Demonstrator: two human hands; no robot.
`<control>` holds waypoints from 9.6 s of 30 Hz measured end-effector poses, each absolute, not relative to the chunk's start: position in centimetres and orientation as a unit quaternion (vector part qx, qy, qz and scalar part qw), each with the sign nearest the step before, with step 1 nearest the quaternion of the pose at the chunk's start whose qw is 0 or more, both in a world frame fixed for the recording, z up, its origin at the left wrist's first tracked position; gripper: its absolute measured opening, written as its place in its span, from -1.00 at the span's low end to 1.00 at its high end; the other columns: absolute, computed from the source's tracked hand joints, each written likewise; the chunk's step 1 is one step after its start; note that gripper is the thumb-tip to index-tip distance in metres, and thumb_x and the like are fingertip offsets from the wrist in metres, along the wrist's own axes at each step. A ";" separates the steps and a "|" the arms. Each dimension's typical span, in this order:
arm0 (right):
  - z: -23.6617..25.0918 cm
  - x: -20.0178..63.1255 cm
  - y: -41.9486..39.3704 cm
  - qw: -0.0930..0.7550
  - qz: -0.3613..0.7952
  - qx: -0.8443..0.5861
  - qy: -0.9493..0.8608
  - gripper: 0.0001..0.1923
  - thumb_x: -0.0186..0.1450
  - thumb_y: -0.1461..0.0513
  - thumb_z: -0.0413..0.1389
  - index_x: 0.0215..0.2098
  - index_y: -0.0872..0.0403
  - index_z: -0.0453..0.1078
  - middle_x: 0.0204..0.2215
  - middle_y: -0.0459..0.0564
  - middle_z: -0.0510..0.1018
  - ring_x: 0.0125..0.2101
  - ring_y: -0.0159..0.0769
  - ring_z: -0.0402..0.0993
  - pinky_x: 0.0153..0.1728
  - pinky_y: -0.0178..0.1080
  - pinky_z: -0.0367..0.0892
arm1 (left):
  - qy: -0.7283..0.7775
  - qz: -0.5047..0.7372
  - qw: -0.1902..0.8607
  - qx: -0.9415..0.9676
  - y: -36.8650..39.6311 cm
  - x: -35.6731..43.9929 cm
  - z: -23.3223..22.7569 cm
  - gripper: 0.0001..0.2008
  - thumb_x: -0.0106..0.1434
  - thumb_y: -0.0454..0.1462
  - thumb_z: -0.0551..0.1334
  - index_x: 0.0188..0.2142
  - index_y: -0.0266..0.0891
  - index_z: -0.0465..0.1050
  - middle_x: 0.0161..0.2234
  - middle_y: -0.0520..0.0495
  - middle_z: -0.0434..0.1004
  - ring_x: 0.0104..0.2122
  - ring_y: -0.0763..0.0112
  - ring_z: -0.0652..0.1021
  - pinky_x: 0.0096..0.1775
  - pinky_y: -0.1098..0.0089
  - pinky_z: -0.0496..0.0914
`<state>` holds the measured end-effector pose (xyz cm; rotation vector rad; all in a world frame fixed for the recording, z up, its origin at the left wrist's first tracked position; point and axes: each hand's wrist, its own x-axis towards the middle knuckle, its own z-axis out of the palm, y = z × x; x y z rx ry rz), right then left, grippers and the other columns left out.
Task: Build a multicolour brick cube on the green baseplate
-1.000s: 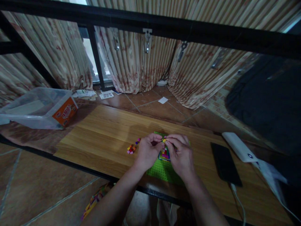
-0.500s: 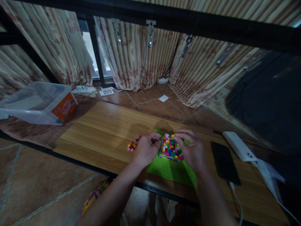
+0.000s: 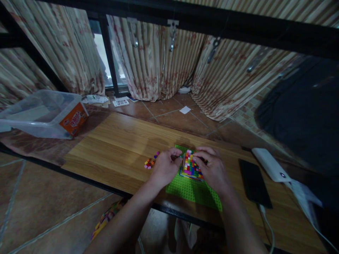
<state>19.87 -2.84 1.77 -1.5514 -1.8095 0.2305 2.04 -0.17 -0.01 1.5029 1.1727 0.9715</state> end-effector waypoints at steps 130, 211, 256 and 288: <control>0.8 21.4 -3.2 0.476 0.152 -0.625 -0.600 -0.75 0.26 0.05 0.10 -0.33 0.04 0.50 -0.25 0.03 0.56 -0.20 -0.16 0.48 -0.09 -0.09 0.34 | 0.465 0.485 0.464 0.577 0.7 8.1 -1.0 -0.80 0.21 -0.30 0.20 -0.19 -0.26 0.53 -0.23 -0.10 0.60 -0.23 0.36 0.55 -0.11 0.35 0.42; 1.2 21.0 -3.3 0.499 0.155 -0.606 -0.600 -0.82 0.29 0.16 0.09 -0.31 0.06 0.48 -0.29 0.00 0.54 -0.25 -0.23 0.48 -0.20 -0.20 0.37 | 0.412 0.444 0.687 0.400 2.6 6.9 -0.6 -0.84 -0.15 -0.32 0.40 -0.49 -0.30 0.57 -0.55 0.03 0.53 -0.54 0.52 0.43 -0.40 0.46 0.31; 1.0 20.6 -3.2 0.458 0.131 -0.594 -0.649 -0.83 0.30 0.16 0.10 -0.31 0.03 0.51 -0.18 0.04 0.52 -0.15 -0.20 0.46 -0.07 -0.12 0.33 | 0.382 0.406 0.559 0.614 2.5 5.5 -1.2 -0.85 0.13 -0.33 0.22 -0.30 -0.29 0.52 -0.38 -0.03 0.53 -0.37 0.45 0.48 -0.25 0.46 0.35; 1.8 19.9 -2.6 0.390 0.136 -0.597 -0.688 -0.82 0.27 0.16 0.10 -0.40 0.01 0.51 -0.18 0.04 0.48 -0.14 -0.17 0.44 -0.07 -0.09 0.30 | 0.389 0.431 0.655 0.483 2.6 5.5 -0.3 -0.82 0.07 -0.41 0.23 -0.29 -0.30 0.52 -0.35 -0.02 0.54 -0.36 0.49 0.47 -0.21 0.44 0.35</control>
